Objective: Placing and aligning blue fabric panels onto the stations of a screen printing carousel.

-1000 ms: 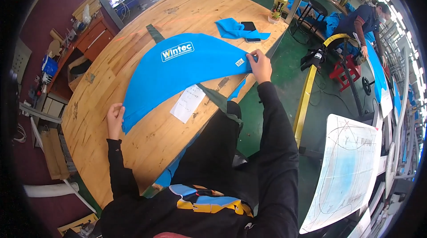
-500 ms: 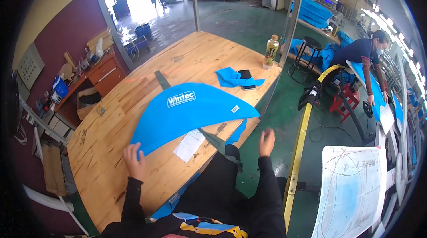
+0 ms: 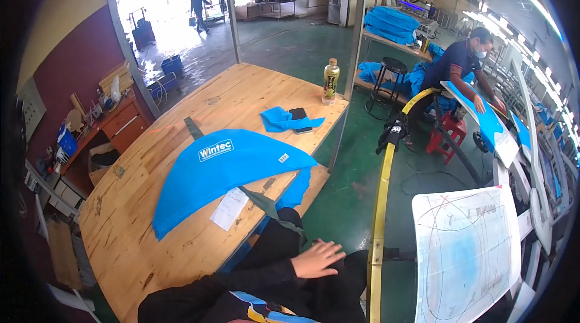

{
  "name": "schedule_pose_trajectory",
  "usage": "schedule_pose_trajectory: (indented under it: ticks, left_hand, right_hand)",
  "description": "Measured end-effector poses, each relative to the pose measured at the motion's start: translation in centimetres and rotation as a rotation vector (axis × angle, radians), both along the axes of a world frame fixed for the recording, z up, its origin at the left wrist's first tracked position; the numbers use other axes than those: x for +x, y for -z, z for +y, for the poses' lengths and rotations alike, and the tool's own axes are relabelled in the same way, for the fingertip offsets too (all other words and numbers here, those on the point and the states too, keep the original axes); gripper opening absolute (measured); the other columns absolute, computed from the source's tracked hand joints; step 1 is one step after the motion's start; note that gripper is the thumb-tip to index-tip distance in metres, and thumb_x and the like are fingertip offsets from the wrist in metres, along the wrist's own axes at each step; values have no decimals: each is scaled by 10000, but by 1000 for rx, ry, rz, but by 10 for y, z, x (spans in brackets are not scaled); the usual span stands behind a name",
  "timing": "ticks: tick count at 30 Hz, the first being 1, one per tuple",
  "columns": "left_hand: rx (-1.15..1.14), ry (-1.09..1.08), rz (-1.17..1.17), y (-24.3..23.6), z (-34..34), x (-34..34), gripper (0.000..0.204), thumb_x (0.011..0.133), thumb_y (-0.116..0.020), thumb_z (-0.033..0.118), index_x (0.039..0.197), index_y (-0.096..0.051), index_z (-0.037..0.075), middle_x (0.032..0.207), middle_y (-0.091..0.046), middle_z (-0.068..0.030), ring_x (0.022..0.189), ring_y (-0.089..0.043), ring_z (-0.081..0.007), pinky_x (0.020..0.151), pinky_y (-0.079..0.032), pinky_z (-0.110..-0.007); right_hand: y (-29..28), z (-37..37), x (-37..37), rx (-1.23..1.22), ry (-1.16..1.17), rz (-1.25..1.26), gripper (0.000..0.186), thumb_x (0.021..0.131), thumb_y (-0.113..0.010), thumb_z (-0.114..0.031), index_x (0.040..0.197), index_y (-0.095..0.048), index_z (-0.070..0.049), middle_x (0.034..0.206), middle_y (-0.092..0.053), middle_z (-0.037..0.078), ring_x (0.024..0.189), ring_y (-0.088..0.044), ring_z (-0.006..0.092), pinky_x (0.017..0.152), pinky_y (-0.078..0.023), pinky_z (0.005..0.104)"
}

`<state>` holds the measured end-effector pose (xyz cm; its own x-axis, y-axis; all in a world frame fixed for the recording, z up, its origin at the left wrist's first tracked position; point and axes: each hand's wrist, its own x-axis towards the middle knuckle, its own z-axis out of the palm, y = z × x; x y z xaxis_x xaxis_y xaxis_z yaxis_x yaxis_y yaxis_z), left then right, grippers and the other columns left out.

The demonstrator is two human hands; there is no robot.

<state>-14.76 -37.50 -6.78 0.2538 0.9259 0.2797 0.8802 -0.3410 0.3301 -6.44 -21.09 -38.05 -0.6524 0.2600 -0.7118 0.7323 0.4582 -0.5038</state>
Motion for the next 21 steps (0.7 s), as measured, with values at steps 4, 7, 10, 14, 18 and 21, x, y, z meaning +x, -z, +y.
schedule_pose_trajectory:
  ticks: [4, 7, 10, 14, 18, 21]
  left_hand:
    - [-220, 266, -243, 59, 19, 37, 461, 984, -423, 403, 1345, -466, 120, 1389, -444, -133, 1315, -384, -323, 1068, -304, -477]
    - [-237, 215, -377, 98, 16, 39, 414, 1005, -400, 367, 1348, -464, 145, 1381, -453, -86, 1324, -375, -273, 1077, -259, -447]
    - [-312, 211, -475, 117, 27, 30, 390, 1009, -386, 366, 1342, -478, 186, 1360, -453, -82, 1308, -383, -267, 1063, -264, -443]
    - [-408, 55, -361, 122, 25, 24, 378, 1008, -380, 377, 1340, -492, 236, 1378, -424, -95, 1316, -368, -281, 1062, -265, -458]
    - [-370, 44, -418, 123, 23, 27, 382, 1004, -385, 386, 1346, -487, 247, 1380, -421, -109, 1322, -357, -303, 1070, -257, -475]
    - [-398, 67, -452, 128, 24, 28, 380, 1006, -381, 389, 1344, -487, 253, 1392, -409, -105, 1330, -348, -310, 1080, -245, -481]
  right_hand:
    - [-12, 2, 13, 21, 31, 8, 522, 850, -628, -367, 1310, -518, -147, 1266, -572, 157, 1057, -597, 370, 864, -484, 425]
    - [-16, 4, 17, 19, 37, 0, 508, 857, -622, -364, 1304, -522, -145, 1260, -577, 154, 1054, -599, 364, 862, -485, 423]
    - [-17, 7, 19, 20, 51, -2, 495, 863, -615, -361, 1298, -525, -142, 1253, -582, 150, 1050, -602, 359, 859, -486, 421]
    - [-17, 7, 23, 20, 71, -1, 478, 872, -606, -357, 1291, -531, -138, 1245, -589, 146, 1046, -605, 351, 856, -487, 418]
    - [-18, 5, 27, 23, 97, 5, 462, 881, -597, -353, 1283, -536, -134, 1236, -596, 141, 1042, -609, 344, 853, -488, 416]
    - [-17, 4, 30, 34, 127, 21, 449, 888, -591, -350, 1277, -540, -131, 1230, -601, 138, 1039, -611, 339, 850, -489, 414]
